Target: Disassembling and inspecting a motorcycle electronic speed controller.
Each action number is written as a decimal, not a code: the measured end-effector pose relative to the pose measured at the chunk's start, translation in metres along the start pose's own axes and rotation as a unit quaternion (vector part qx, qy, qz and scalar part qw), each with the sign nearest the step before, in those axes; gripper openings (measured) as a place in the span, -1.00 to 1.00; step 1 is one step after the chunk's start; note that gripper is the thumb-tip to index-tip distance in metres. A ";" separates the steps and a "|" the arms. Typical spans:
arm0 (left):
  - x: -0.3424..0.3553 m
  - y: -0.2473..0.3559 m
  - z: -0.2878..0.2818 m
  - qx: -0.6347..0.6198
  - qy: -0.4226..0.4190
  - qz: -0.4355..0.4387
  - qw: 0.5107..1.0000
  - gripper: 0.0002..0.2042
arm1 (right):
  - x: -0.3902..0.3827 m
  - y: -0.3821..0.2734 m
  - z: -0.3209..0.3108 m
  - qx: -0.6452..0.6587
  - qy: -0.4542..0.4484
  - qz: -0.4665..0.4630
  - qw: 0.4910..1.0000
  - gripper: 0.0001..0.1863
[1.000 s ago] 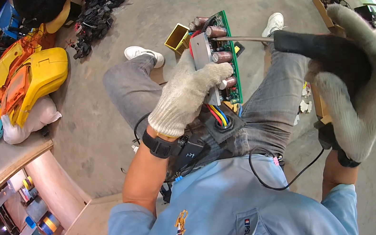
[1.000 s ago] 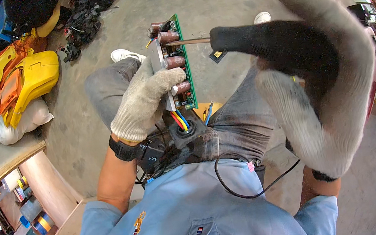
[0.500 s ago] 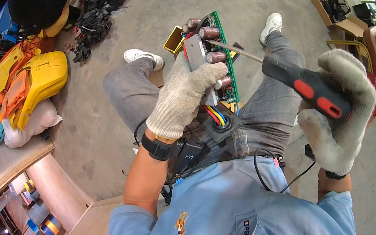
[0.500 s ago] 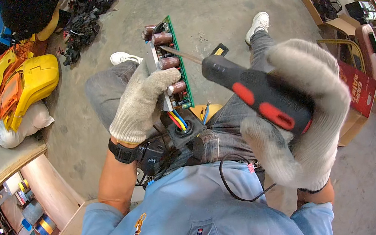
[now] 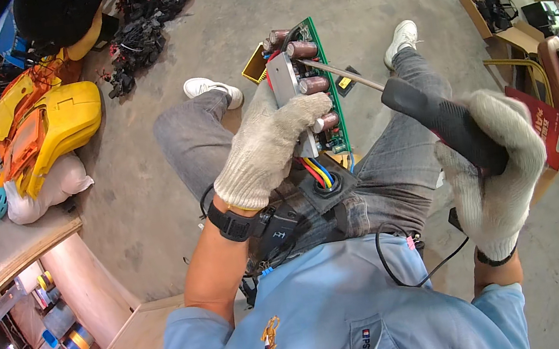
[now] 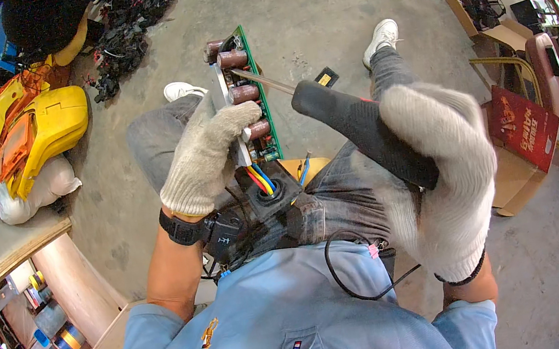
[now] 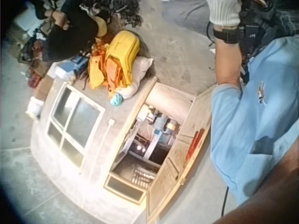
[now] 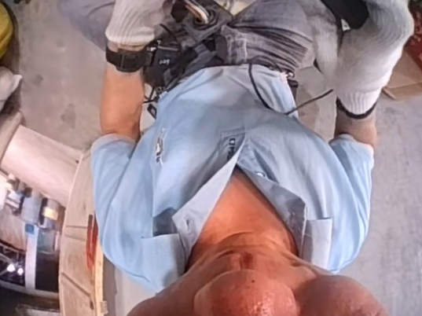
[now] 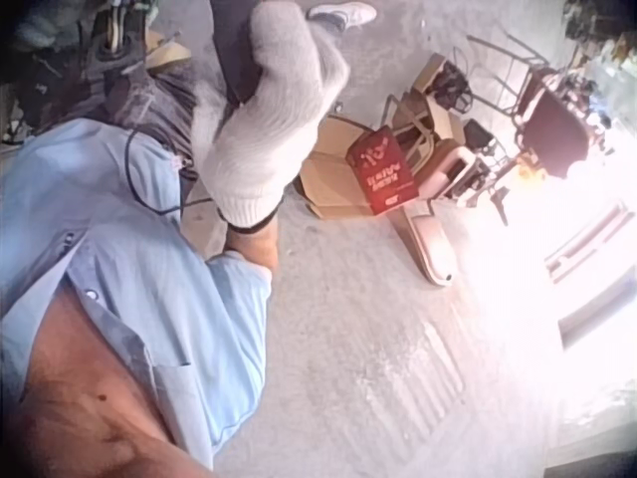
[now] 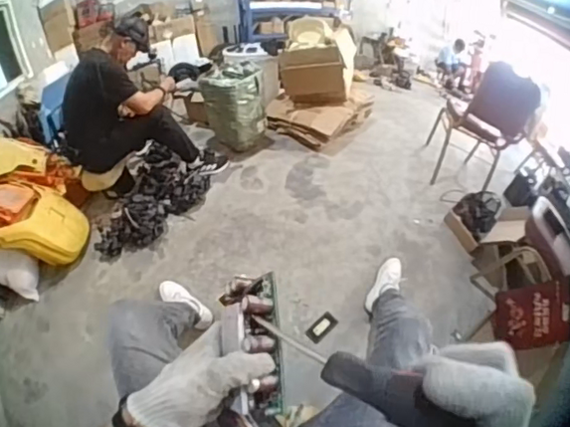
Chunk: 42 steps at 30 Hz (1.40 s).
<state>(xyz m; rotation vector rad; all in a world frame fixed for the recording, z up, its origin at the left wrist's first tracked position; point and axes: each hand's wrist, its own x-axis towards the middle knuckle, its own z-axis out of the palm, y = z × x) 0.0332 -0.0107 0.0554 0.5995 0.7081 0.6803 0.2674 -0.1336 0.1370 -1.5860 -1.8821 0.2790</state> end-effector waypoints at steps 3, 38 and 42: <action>0.001 0.000 0.000 0.005 0.005 -0.006 1.000 -0.56 | 0.000 -0.017 0.002 0.017 0.014 0.126 0.992 -0.37; 0.004 0.004 0.004 0.087 0.021 -0.063 0.994 -0.48 | 0.038 -0.012 -0.035 -0.197 -0.177 -0.119 0.957 -0.49; 0.003 -0.003 0.012 0.079 -0.006 -0.031 0.996 -0.49 | 0.036 -0.002 -0.028 0.057 -0.111 0.116 0.985 -0.63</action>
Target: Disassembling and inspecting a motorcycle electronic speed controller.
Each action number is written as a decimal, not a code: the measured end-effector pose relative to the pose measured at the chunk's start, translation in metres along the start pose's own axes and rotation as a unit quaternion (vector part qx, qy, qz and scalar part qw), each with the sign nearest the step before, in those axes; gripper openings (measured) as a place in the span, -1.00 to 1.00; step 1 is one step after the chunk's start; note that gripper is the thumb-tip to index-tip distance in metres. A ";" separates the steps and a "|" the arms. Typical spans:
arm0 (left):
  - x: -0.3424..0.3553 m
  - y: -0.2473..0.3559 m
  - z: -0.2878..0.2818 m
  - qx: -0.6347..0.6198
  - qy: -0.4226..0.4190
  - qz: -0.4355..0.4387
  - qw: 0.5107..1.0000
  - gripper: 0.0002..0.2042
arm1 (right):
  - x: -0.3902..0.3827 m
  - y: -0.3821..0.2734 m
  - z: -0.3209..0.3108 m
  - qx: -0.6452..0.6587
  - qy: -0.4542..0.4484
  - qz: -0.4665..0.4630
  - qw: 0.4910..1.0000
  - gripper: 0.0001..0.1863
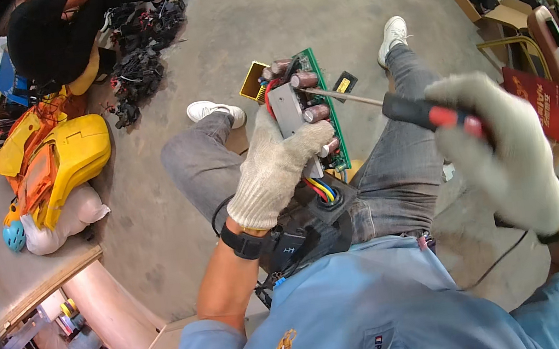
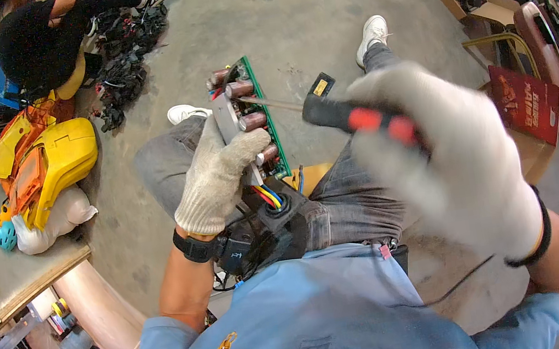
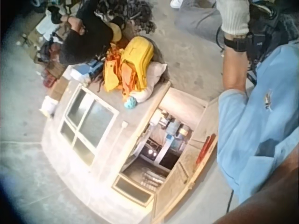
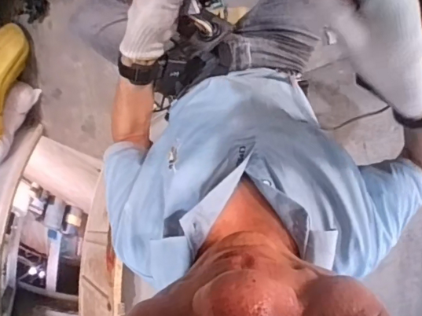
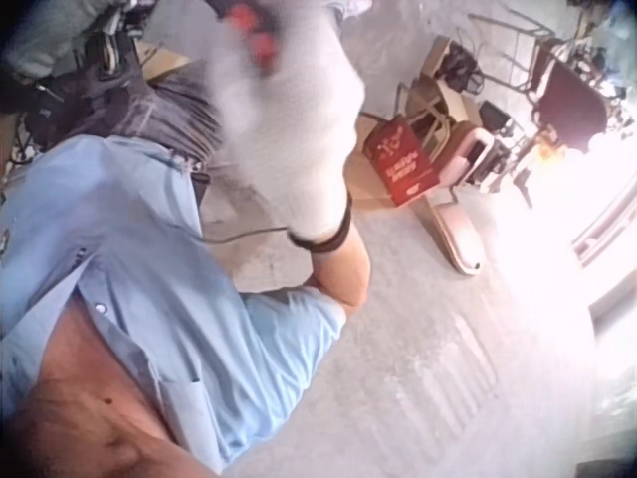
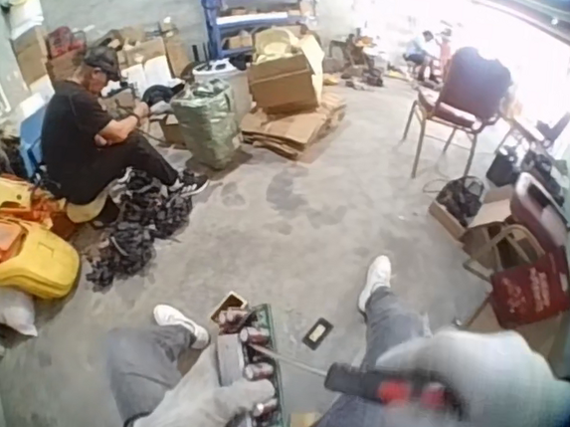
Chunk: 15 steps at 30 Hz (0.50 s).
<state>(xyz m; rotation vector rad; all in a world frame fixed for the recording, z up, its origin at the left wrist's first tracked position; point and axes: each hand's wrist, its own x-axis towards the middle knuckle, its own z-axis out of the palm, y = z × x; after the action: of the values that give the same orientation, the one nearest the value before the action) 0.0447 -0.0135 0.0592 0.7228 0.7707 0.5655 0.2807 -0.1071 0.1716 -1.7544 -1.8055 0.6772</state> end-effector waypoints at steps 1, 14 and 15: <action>0.000 -0.001 0.001 -0.009 0.012 0.014 1.000 -0.48 | 0.006 -0.001 -0.003 0.067 -0.021 0.155 0.985 -0.66; 0.003 0.005 0.000 -0.060 0.014 0.009 0.998 -0.30 | -0.006 0.003 -0.001 -0.358 -0.082 -0.181 0.912 -0.40; 0.003 0.004 0.001 -0.060 0.013 0.011 0.998 -0.30 | -0.005 0.007 0.000 -0.360 -0.081 -0.181 0.912 -0.40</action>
<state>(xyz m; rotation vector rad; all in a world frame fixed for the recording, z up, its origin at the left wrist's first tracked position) 0.0464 -0.0092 0.0618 0.6138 0.7466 0.6359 0.2864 -0.1121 0.1667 -1.7147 -2.6362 -0.0230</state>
